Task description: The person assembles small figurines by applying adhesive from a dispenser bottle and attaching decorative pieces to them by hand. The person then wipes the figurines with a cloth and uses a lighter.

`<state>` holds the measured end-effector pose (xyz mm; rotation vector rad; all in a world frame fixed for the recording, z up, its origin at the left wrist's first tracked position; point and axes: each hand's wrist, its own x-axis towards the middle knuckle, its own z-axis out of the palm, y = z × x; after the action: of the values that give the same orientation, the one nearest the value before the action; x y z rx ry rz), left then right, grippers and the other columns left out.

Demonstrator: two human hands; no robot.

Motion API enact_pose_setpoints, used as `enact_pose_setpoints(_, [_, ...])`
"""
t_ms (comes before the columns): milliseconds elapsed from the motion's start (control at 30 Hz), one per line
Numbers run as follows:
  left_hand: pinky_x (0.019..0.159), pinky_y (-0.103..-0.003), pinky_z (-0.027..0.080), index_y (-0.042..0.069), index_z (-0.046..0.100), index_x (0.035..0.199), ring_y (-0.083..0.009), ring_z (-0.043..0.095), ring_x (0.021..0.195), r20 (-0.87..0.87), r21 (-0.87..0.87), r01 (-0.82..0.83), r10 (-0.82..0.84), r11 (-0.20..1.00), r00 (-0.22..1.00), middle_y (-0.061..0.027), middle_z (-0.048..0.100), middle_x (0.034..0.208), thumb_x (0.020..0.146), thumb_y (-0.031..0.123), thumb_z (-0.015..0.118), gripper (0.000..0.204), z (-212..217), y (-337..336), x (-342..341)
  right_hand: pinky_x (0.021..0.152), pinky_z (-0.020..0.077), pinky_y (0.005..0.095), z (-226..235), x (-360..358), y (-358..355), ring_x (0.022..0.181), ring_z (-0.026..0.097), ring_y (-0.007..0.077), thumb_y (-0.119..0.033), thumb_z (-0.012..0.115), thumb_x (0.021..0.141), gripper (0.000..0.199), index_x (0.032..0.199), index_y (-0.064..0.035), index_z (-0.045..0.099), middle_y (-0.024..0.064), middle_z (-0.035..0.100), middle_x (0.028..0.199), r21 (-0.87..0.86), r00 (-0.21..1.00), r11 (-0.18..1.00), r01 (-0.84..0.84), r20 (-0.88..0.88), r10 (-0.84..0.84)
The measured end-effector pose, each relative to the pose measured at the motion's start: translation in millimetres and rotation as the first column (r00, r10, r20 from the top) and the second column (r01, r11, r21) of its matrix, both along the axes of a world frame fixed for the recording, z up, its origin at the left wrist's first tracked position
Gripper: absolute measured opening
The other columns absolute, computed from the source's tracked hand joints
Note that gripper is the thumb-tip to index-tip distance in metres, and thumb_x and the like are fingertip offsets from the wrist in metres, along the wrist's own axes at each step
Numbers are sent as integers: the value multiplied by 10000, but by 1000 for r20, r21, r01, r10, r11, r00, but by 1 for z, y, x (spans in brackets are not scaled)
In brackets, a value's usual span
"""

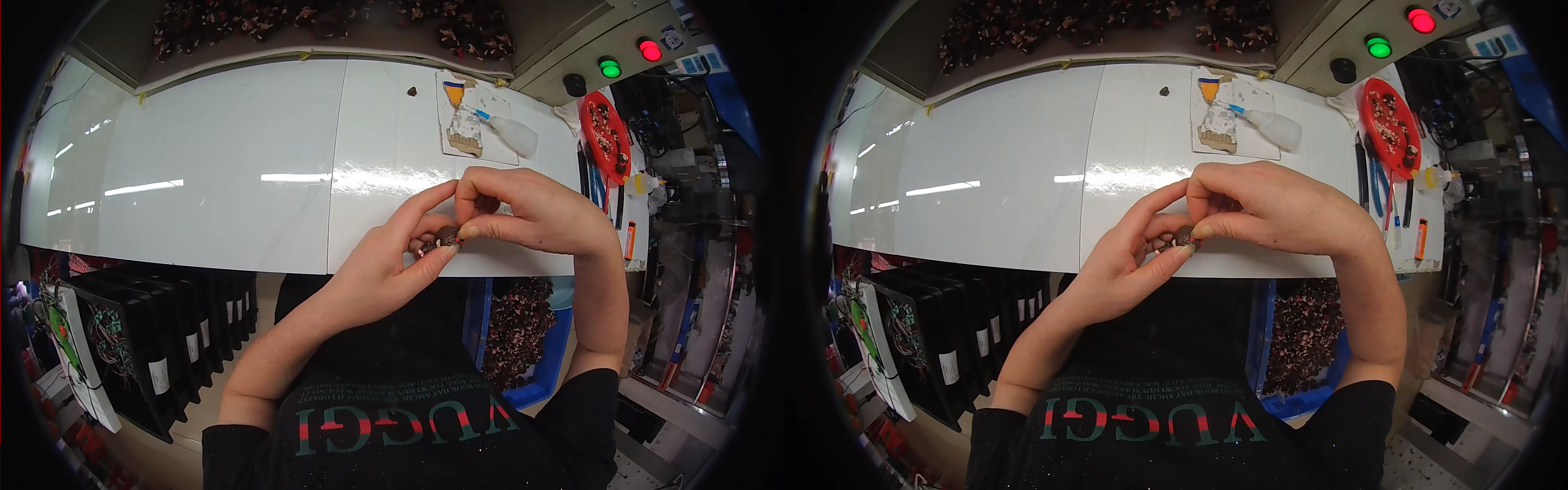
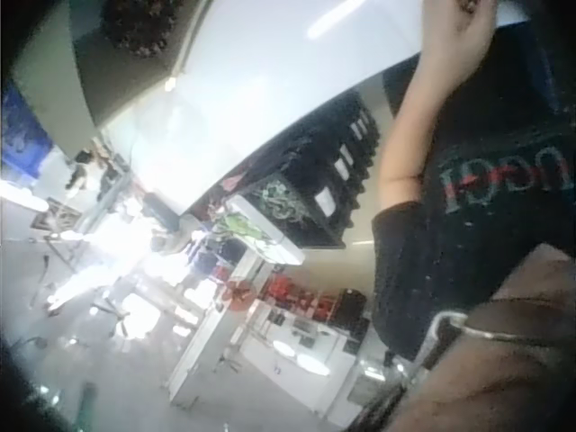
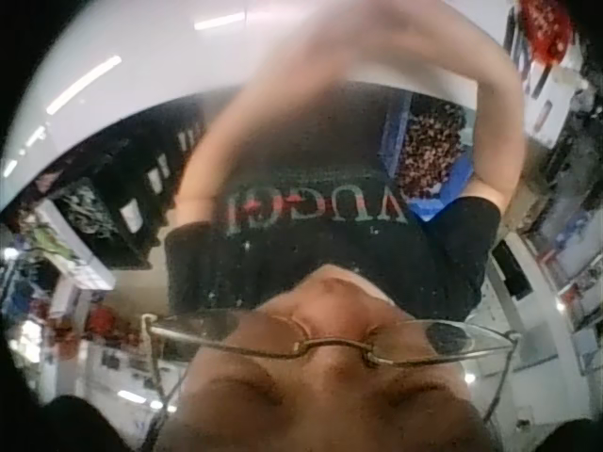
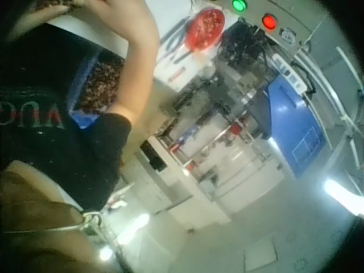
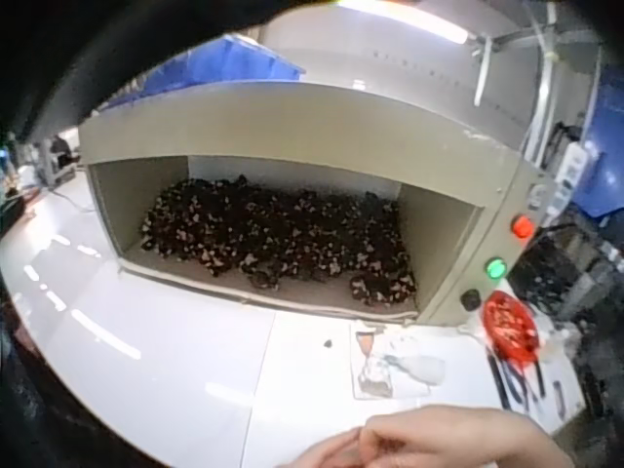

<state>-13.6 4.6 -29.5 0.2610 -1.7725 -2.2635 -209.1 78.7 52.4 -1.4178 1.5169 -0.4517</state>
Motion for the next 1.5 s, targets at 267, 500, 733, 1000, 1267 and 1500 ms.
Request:
enact_pose_setpoints(267, [784, -264, 449, 32, 251, 1424, -113, 545, 867, -2, -12, 7, -7, 1000, 1000, -104, 598, 1052, 920, 57, 535, 580, 1, -2, -1, 689, 462, 271, 1, -2, -1, 721, 544, 139, -191, 676, 850, 215, 884, -32, 536, 38, 585, 795, -8, 1000, 1000, 1, -8, -1])
enact_pose_setpoints(500, [915, -291, 427, 63, 209, 1456, -149, 557, 1025, -1, 181, -3, 3, 983, 1000, -128, 561, 1199, 964, 87, 488, 566, 15, 0, -9, 719, 453, 260, 2, -7, 13, 766, 541, 135, -123, 695, 818, 198, 899, -27, 542, 33, 577, 833, -227, 980, 954, 194, 81, -180])
enact_pose_setpoints(733, [971, -322, 426, 60, 189, 1461, -190, 549, 1114, -2, 230, 26, -26, 973, 1000, -177, 495, 1321, 988, 89, 425, 530, 18, -2, -19, 796, 450, 306, -65, 26, 57, 893, 545, 199, -59, 750, 737, 311, 969, -44, 544, 75, 557, 937, -608, 803, 571, 551, 203, -560])
enact_pose_setpoints(1000, [958, -298, 434, 33, 357, 1409, -185, 546, 1126, 20, 46, -55, 55, 997, 998, -144, 507, 1318, 998, 104, 405, 419, 11, 3, -27, 753, 484, 315, -71, 39, 48, 886, 578, 231, -49, 776, 702, 408, 1057, -66, 574, 90, 582, 1011, -796, 828, 433, 423, 144, -543])
enact_pose_setpoints(1267, [960, -296, 434, 35, 359, 1402, -175, 523, 1148, 19, 157, -67, 65, 985, 998, -132, 509, 1306, 998, 140, 424, 422, 11, 5, -29, 741, 482, 313, -75, 39, 54, 888, 573, 227, -78, 802, 667, 442, 1047, -73, 576, 81, 580, 1012, -762, 824, 453, 463, 181, -537])
enact_pose_setpoints(1500, [955, -318, 456, 34, 370, 1379, -179, 524, 1143, 89, 322, -87, 61, 943, 994, -124, 515, 1279, 1015, 184, 386, 394, 15, 4, -28, 715, 470, 305, -76, 43, 52, 857, 553, 221, -88, 821, 641, 407, 966, -79, 578, 67, 565, 974, -819, 817, 429, 382, 81, -572])
